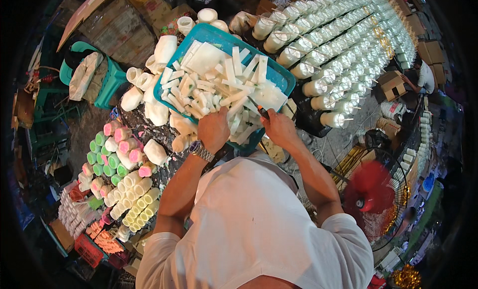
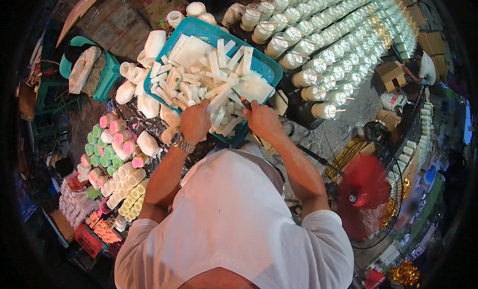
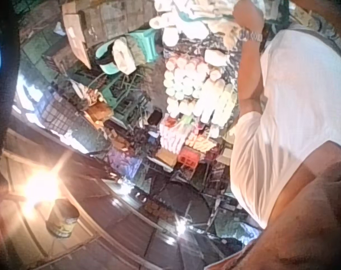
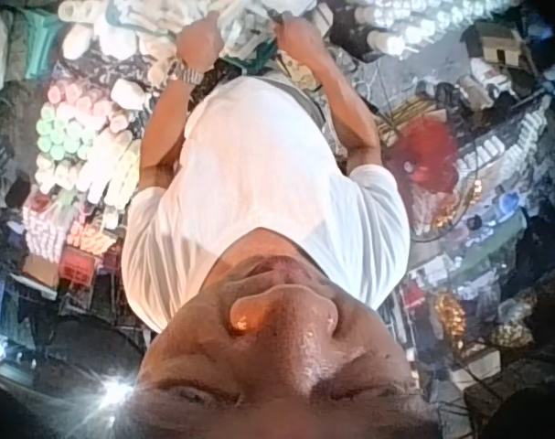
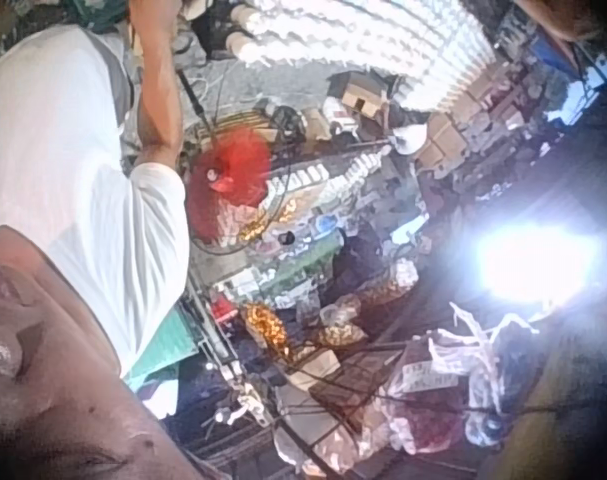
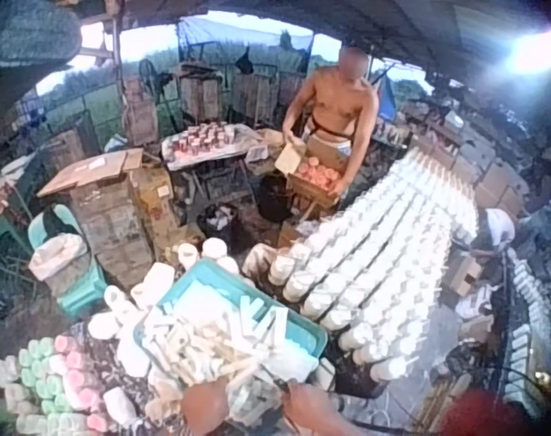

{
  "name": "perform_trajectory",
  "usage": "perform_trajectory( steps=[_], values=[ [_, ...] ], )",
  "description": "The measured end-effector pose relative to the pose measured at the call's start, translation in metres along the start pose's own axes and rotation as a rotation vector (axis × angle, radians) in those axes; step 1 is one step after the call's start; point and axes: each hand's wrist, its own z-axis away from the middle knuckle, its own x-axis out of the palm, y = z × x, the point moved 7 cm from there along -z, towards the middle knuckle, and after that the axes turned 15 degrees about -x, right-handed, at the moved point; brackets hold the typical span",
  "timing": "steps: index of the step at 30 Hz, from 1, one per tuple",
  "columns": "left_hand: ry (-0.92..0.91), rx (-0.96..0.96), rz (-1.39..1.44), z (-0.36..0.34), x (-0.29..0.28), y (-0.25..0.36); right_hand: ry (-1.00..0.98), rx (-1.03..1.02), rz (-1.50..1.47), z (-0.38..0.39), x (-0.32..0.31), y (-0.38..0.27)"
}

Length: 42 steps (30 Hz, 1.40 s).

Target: The person uses a knife to cut white sheet-like material into strips on a teal tray. The person repeatedly picks up sheets, cuts them, and places the resulting strips into the tray.

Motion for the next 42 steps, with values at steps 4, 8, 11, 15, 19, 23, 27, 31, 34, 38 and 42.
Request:
perform_trajectory(
  steps=[4,8,11,15,19,23,27,31,34,38,42],
  values=[
    [0.042,0.063,0.013,-0.003,-0.015,0.017,0.138,0.026,-0.136,0.009,-0.017,-0.005],
    [0.016,0.060,-0.033,-0.014,-0.002,0.016,0.287,0.005,-0.110,0.019,-0.030,-0.017],
    [0.018,0.055,-0.044,-0.018,0.002,0.016,0.331,0.000,-0.069,0.023,-0.040,-0.031],
    [0.025,0.056,-0.060,-0.017,0.002,0.016,0.366,-0.092,0.012,0.018,-0.050,-0.054],
    [0.017,0.054,-0.060,-0.017,0.004,0.014,0.315,-0.135,0.140,0.006,-0.049,-0.061],
    [0.014,0.063,-0.071,-0.016,0.005,0.017,0.216,-0.122,0.209,-0.001,-0.036,-0.050],
    [0.006,0.047,-0.053,-0.018,0.006,0.014,0.235,-0.183,0.257,-0.004,-0.031,-0.050],
    [-0.005,0.031,-0.061,-0.018,0.005,0.013,0.174,-0.150,0.286,-0.007,-0.017,-0.040],
    [0.006,0.046,-0.046,-0.015,0.006,0.015,0.132,-0.139,0.292,-0.010,0.001,-0.027],
    [0.038,0.064,-0.061,-0.014,0.003,0.018,0.009,-0.073,0.270,-0.017,0.020,-0.007],
    [0.051,0.055,-0.009,-0.012,-0.001,0.016,-0.137,-0.042,0.129,-0.026,0.013,0.008]
  ],
)
